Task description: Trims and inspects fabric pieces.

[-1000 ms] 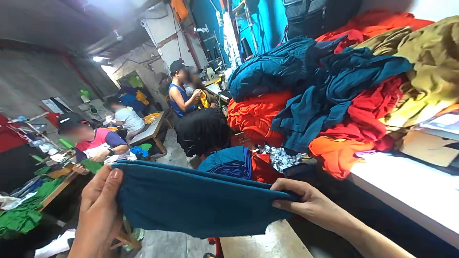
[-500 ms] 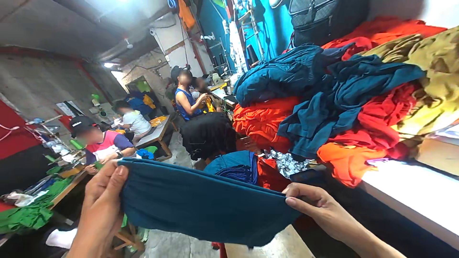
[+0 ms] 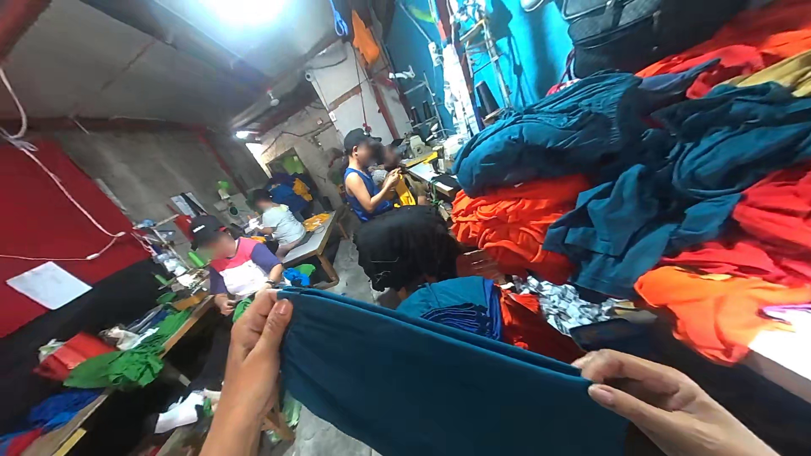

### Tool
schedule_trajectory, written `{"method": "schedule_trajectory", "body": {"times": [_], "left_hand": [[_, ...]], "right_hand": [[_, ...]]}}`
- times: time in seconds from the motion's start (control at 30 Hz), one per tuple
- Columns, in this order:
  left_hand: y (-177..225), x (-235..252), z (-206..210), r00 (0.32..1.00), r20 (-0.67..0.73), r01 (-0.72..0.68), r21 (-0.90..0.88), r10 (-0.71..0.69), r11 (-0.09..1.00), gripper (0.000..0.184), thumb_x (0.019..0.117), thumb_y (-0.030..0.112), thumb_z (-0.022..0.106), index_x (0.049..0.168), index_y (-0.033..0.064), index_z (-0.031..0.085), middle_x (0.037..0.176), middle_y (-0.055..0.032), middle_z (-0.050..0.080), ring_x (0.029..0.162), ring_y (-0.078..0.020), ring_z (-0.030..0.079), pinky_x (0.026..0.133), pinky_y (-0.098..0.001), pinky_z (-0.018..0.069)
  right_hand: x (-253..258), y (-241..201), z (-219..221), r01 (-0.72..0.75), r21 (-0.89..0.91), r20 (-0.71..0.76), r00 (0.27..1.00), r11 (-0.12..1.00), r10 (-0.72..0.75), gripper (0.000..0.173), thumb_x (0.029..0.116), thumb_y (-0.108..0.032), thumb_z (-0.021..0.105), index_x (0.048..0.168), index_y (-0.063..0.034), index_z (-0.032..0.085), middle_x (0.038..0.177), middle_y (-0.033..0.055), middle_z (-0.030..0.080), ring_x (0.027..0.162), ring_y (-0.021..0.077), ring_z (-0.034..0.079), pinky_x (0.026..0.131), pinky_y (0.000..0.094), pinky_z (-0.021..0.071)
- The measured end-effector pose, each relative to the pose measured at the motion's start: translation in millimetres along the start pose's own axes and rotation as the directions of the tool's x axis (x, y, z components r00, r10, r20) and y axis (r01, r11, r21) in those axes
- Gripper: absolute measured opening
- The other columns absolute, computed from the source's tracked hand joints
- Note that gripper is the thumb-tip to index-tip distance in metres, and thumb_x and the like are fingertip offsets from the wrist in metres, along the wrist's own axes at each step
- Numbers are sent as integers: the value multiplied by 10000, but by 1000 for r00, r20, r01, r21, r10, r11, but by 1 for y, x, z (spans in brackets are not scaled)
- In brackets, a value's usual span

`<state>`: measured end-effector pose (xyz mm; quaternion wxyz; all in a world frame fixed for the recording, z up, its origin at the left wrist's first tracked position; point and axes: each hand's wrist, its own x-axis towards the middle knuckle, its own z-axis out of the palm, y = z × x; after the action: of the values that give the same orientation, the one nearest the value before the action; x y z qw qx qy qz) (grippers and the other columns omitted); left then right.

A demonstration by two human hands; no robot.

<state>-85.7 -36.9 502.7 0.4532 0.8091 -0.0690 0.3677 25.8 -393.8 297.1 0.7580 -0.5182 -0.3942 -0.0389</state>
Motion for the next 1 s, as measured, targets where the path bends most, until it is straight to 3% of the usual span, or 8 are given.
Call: {"method": "schedule_trajectory", "body": {"times": [0.07,0.23,0.47,0.57,0.8,0.87,0.93,1.0], "left_hand": [[4,0,2,1000,3,-18,27,18,999,180,1045,304,515,991,233,672,811,105,691,713,7,668,649,-188,585],[1,-2,1,997,44,-67,89,64,994,224,1038,400,535,1006,225,671,831,91,671,728,-9,658,654,-194,575],[7,34,34,979,188,-120,237,76,964,232,1062,315,479,1034,169,656,818,99,650,708,11,634,640,-210,565],[22,72,46,951,309,-112,314,10,943,253,1085,284,466,1074,102,642,849,22,647,716,-53,620,647,-282,541],[22,71,62,985,170,19,144,-44,989,185,1068,236,465,1066,201,646,814,145,674,681,39,649,601,-175,568],[15,69,63,983,158,67,154,-92,986,173,1082,223,453,1048,170,614,793,124,652,676,27,640,617,-184,563],[9,67,65,980,138,117,176,-142,977,182,1084,214,453,1032,154,616,768,110,647,651,19,634,594,-188,555],[3,62,70,975,138,148,194,-176,970,195,1082,220,455,1025,175,635,766,128,658,643,31,638,578,-185,560]], "right_hand": [[-2,-6,-2,-28,8,33,999,1000,28,131,965,-281,688,1068,-330,752,1119,-178,721,1027,-39,661,873,160,554],[-11,-3,-3,-55,34,-66,996,998,57,102,945,-280,704,1008,-341,755,1039,-178,733,958,-41,673,834,157,560],[-25,11,-7,-141,69,-198,968,988,152,83,914,-378,733,956,-311,757,915,-135,737,830,-32,675,750,166,566],[-29,14,-5,-156,190,-257,945,969,203,123,892,-369,760,927,-251,755,851,-87,729,770,-11,675,712,177,571],[-25,-4,-1,-107,515,-198,950,850,240,91,905,-302,740,903,-214,719,874,-27,720,796,20,689,732,200,585],[-29,-12,-5,-134,568,-170,946,812,275,59,937,-249,691,916,-198,709,895,-13,724,819,29,694,753,206,584],[-29,-31,0,-203,603,-249,871,772,423,150,975,-94,508,904,-143,629,853,20,730,773,55,709,713,218,597],[-33,-35,0,-228,646,-283,814,728,507,150,985,-101,491,915,-133,619,844,32,720,768,63,709,710,226,601]]}}
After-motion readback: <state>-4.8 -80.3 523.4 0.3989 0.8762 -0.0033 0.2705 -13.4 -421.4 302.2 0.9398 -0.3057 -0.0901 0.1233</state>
